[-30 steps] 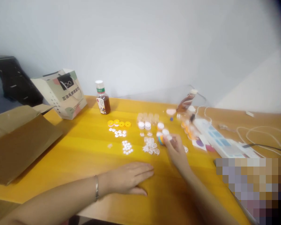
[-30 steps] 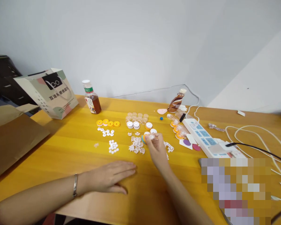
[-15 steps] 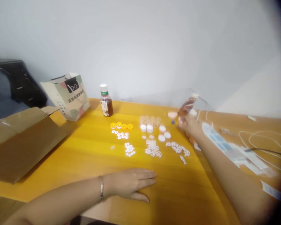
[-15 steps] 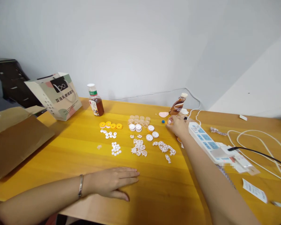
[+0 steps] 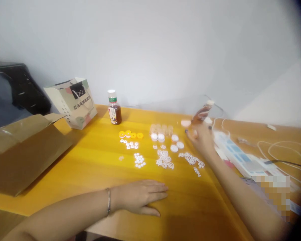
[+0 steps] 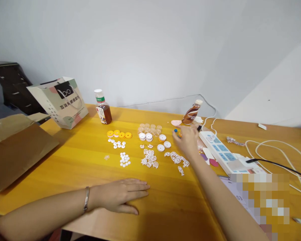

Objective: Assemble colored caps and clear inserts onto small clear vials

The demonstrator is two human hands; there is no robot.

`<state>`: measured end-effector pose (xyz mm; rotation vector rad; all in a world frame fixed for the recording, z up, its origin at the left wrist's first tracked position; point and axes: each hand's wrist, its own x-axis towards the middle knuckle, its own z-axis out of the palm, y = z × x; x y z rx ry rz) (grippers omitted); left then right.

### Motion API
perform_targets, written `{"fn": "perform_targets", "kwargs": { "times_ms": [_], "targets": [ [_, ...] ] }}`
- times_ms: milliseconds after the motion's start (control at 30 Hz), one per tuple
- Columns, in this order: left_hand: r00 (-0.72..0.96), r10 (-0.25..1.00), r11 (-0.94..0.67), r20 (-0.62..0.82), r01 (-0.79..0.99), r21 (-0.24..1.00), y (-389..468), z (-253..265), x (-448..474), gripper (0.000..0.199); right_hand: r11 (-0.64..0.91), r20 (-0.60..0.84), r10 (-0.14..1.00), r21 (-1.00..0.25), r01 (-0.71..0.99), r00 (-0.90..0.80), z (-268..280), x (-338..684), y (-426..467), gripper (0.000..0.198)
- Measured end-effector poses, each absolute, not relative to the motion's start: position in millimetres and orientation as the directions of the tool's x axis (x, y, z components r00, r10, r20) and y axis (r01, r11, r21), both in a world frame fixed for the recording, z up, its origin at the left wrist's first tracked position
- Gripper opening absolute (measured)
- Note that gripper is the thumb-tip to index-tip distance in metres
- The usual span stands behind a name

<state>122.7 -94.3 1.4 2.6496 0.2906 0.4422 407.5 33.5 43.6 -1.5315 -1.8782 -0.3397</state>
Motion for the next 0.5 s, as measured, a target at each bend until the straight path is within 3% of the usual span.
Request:
{"fn": "perform_targets", "kwargs": {
  "times_ms": [67, 200, 400, 500],
  "targets": [
    [0.926, 0.272, -0.883, 0.261, 0.132, 0.452, -94, 1, 121, 0.057, 0.486, 0.611, 0.756, -0.285, 0.826, -0.234, 34, 381, -1, 0.017],
    [0.930, 0.275, -0.886, 0.243, 0.147, 0.440, -95, 0, 119, 0.053, 0.621, 0.462, 0.762, -0.326, 0.713, -0.453, 3, 336, -68, 0.027],
    [0.920, 0.292, -0.889, 0.262, 0.161, 0.428, -95, -4, 121, 0.050, 0.573, 0.281, 0.817, -0.493, 0.655, -0.504, -10, 318, -89, 0.037],
    [0.916, 0.287, -0.899, 0.281, 0.157, 0.408, -96, -7, 122, 0.047, 0.540, 0.240, 0.837, -0.516, 0.665, -0.492, -8, 316, -84, 0.038]
  ]
}}
